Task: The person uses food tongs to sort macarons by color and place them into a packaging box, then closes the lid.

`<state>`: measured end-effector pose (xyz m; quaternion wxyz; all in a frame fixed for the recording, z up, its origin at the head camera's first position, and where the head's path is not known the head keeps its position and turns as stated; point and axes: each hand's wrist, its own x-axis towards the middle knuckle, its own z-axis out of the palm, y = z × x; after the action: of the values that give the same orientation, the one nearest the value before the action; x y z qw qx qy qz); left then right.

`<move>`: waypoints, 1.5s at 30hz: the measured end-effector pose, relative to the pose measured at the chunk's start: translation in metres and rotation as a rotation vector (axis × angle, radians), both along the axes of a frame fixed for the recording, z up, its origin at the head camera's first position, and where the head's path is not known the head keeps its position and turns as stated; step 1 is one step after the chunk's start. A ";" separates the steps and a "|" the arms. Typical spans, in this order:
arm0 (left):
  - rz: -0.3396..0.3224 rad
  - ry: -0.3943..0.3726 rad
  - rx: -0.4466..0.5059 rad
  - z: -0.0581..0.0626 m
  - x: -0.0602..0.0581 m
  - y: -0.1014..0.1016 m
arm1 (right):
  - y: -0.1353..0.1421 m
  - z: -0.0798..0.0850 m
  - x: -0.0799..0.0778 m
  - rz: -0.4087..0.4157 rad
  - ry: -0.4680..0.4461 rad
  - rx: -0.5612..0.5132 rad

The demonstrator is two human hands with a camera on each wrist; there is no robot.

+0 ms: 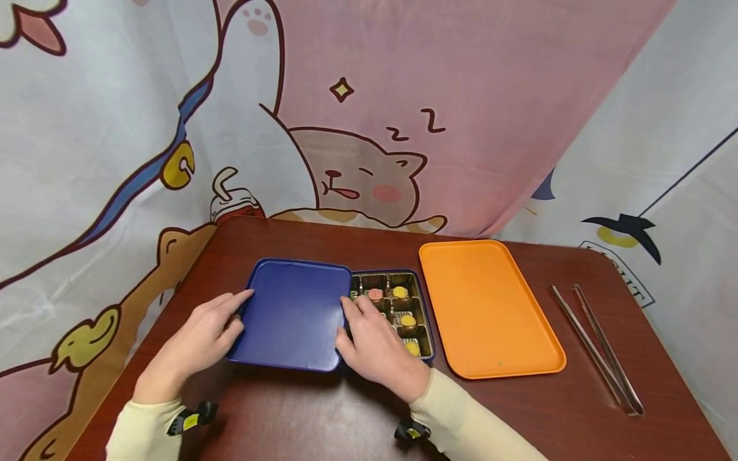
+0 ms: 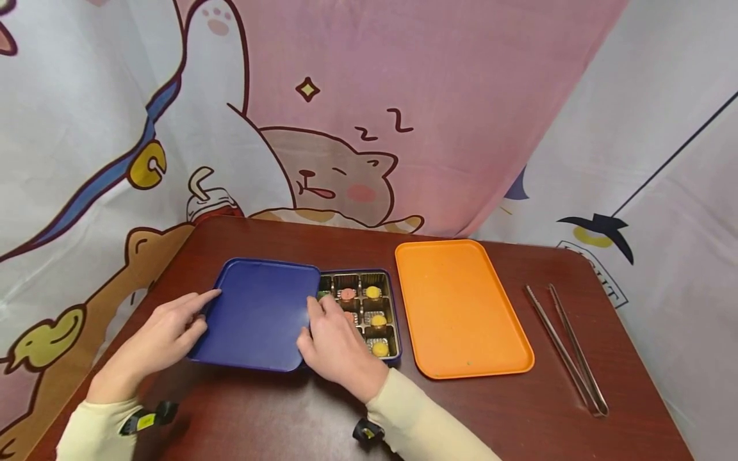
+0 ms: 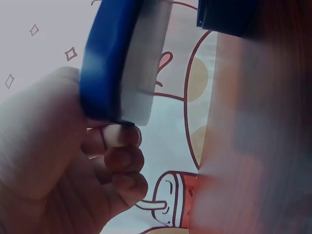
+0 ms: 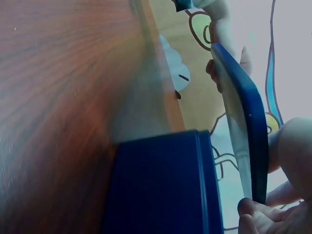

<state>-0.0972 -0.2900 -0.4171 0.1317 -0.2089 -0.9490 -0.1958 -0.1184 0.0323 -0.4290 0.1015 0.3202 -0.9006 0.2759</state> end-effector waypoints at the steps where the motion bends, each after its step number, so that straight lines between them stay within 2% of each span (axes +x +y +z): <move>1: 0.003 -0.010 0.001 0.000 -0.001 0.002 | 0.003 0.001 -0.001 0.000 -0.004 0.001; 9: -0.028 -0.065 0.044 -0.004 -0.008 0.028 | 0.033 0.007 -0.009 -0.027 -0.013 0.037; 18: -0.091 -0.108 0.093 -0.008 -0.015 0.069 | 0.083 0.004 -0.015 -0.062 0.072 0.105; 27: -0.144 -0.054 0.086 -0.009 -0.023 0.106 | 0.125 0.007 -0.022 -0.065 0.045 0.146; 35: -0.141 -0.041 0.074 -0.015 -0.024 0.122 | 0.142 0.004 -0.024 -0.071 -0.002 0.180; 39: -0.134 -0.061 0.086 -0.015 -0.023 0.124 | 0.144 0.003 -0.024 -0.070 -0.020 0.154; 43: -0.132 -0.080 0.133 -0.013 -0.023 0.123 | 0.145 0.003 -0.024 -0.061 -0.071 0.052; 45: -0.151 -0.086 0.174 -0.013 -0.023 0.121 | 0.147 0.004 -0.024 -0.060 -0.102 -0.011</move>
<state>-0.1200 -0.1688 -0.4302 0.0933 -0.2590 -0.9148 -0.2956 -0.1427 0.1789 -0.4254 0.0656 0.2781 -0.9123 0.2934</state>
